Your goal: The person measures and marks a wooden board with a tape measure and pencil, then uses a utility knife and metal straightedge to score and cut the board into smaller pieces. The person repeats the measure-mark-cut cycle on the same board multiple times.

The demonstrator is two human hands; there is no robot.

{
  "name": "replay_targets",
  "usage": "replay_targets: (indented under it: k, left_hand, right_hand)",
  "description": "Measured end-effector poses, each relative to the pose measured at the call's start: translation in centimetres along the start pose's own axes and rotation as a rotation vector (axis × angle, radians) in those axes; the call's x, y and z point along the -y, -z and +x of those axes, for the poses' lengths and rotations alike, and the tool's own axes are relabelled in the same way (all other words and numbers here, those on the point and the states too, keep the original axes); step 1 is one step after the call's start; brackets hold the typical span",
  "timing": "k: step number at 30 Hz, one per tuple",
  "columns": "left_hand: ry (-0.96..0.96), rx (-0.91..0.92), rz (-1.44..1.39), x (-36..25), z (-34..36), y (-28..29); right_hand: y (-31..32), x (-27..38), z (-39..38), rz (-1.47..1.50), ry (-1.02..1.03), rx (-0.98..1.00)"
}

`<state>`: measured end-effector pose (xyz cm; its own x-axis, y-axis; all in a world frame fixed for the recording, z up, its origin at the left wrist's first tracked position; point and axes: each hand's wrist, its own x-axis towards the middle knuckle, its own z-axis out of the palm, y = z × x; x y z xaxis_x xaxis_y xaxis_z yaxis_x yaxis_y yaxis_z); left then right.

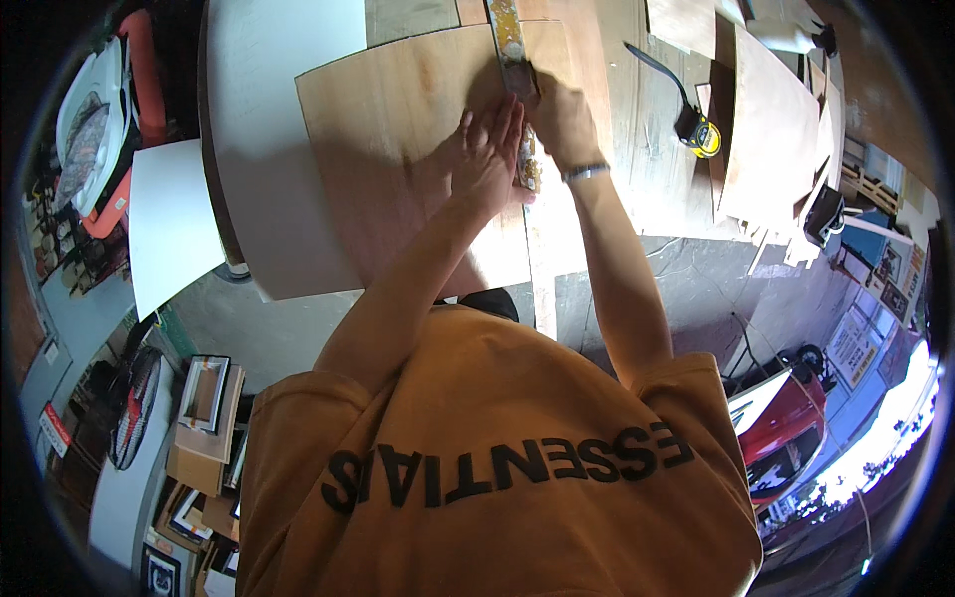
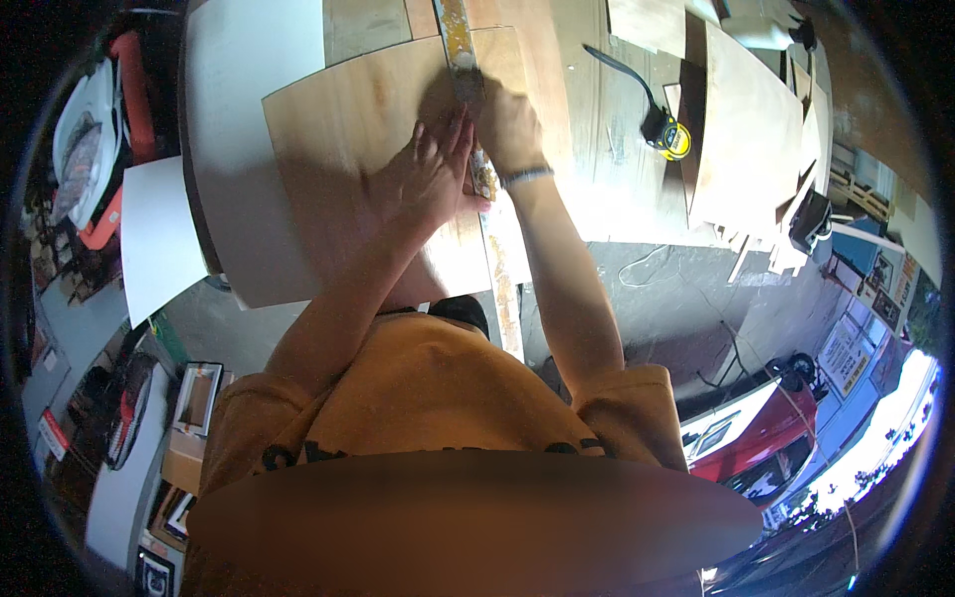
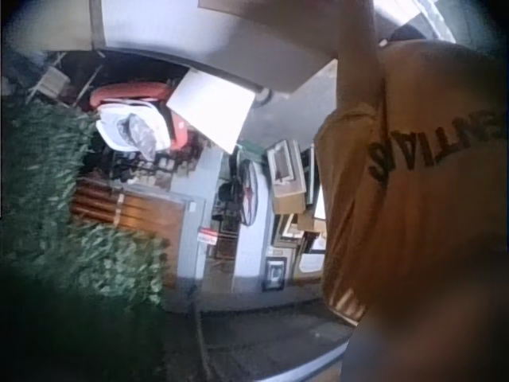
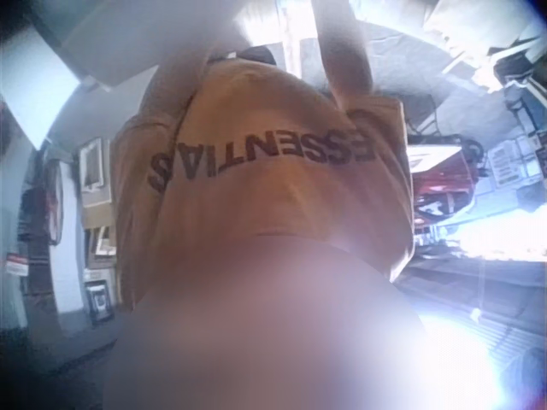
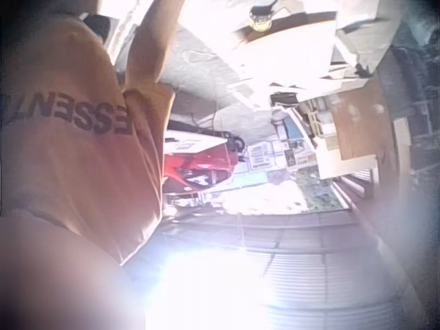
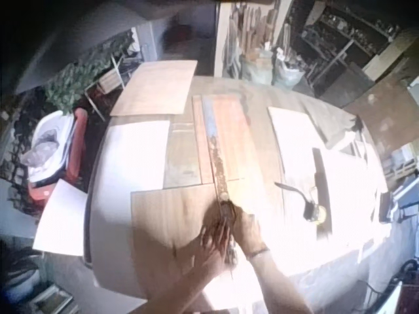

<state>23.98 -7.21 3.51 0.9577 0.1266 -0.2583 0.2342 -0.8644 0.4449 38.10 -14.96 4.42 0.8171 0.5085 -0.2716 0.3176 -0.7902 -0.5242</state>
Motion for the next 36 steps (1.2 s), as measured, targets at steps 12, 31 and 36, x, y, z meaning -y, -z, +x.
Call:
replay_targets:
  k: [12, 31, 36]
  left_hand:
    - [-0.002, -0.060, 0.035, 0.0, 0.4, -0.3]
    - [0.003, -0.409, -0.313, -5.1, 5.7, -5.7]
    - [-0.205, -0.241, -0.386, -9.5, 11.4, -3.9]
  right_hand:
    - [0.5, -4.5, -27.9, -0.056, -0.299, 0.171]
    - [-1.9, -14.5, -35.9, -0.154, -0.364, -0.230]
    - [2.2, -21.3, -32.5, -0.048, -0.528, -0.346]
